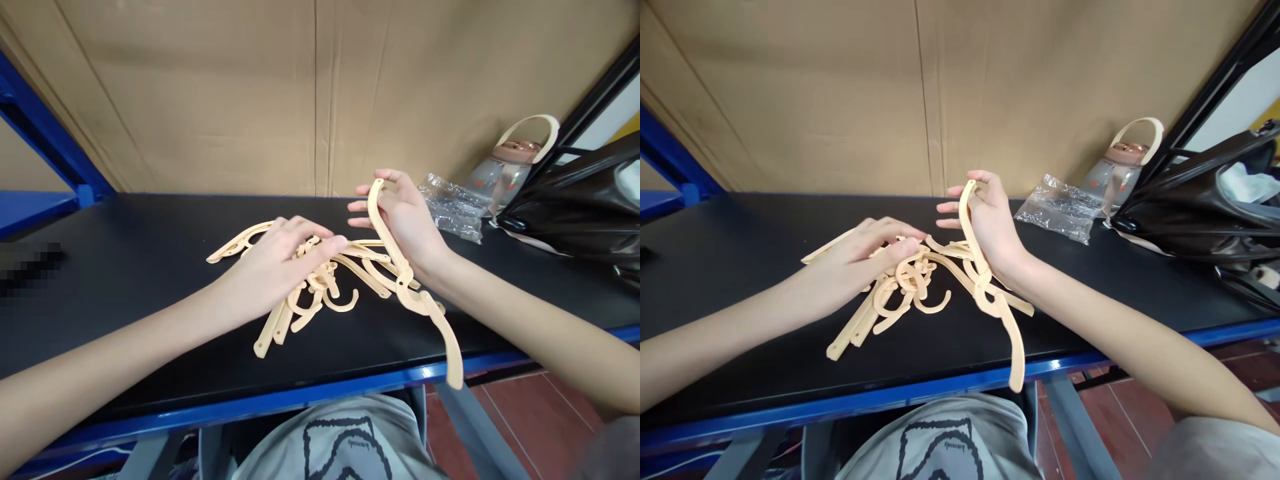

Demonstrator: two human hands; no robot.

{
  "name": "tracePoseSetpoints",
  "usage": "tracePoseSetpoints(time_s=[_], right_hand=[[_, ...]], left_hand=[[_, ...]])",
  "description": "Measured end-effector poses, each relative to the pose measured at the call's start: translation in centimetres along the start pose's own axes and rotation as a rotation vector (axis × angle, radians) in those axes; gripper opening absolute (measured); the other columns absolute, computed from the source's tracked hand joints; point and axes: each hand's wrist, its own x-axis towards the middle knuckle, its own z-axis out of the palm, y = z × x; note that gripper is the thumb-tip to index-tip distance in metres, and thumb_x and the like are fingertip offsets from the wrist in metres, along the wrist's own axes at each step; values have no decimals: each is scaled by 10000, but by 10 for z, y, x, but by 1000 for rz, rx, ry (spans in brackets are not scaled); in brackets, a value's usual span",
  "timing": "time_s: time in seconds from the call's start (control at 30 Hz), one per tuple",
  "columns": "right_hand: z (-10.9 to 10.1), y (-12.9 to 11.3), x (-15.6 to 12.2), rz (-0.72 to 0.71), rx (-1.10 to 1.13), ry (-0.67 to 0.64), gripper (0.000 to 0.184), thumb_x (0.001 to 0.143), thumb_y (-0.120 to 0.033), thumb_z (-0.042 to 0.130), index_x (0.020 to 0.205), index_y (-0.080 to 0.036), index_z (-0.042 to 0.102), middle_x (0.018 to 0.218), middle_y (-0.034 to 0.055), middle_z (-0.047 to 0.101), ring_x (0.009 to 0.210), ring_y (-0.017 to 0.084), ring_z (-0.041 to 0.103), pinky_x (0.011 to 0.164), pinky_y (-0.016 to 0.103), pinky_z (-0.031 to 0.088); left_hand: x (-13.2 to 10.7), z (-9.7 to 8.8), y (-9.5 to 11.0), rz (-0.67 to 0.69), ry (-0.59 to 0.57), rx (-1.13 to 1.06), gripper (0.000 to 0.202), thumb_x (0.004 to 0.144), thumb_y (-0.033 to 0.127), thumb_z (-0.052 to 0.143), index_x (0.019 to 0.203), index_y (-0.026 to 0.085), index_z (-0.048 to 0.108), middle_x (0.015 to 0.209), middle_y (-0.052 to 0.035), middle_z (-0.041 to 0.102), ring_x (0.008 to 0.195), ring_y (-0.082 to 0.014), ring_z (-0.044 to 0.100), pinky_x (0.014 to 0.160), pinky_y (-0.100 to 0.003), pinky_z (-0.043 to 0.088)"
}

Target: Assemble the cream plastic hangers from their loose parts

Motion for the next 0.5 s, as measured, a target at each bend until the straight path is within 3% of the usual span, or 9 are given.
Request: tracePoseSetpoints(time_s=[0.17,0.27,0.4,0.5], right_hand=[[13,-1,-21,-113,-2,-9,172,902,-215,417,1053,-281,368,1048,4,583,961,139,646,807,320,566],[13,-1,-21,-242,-154,-61,193,909,-249,425,1094,-298,404,1086,13,585,985,151,626,807,332,560],[-2,-1,-3,-498,-496,-56,213,923,-304,438,1133,-285,468,1108,38,582,1015,173,584,804,335,542],[-11,-5,4,-658,-813,-107,217,939,-324,413,1120,-256,511,1153,68,571,1069,209,552,882,409,501]], left_hand=[[-16,15,26,-119,-312,-490,286,831,481,579,958,247,682,921,-3,676,799,-169,594,693,-275,465],[-18,18,28,-231,-387,-692,181,843,365,595,883,205,670,859,-20,682,751,-150,602,616,-237,468],[-7,5,15,-329,-176,-895,162,869,259,574,788,134,637,728,-28,638,641,-110,588,569,-204,483],[5,-8,4,-386,-10,-1008,118,892,192,528,894,128,628,644,4,564,508,-83,544,511,-213,511]])
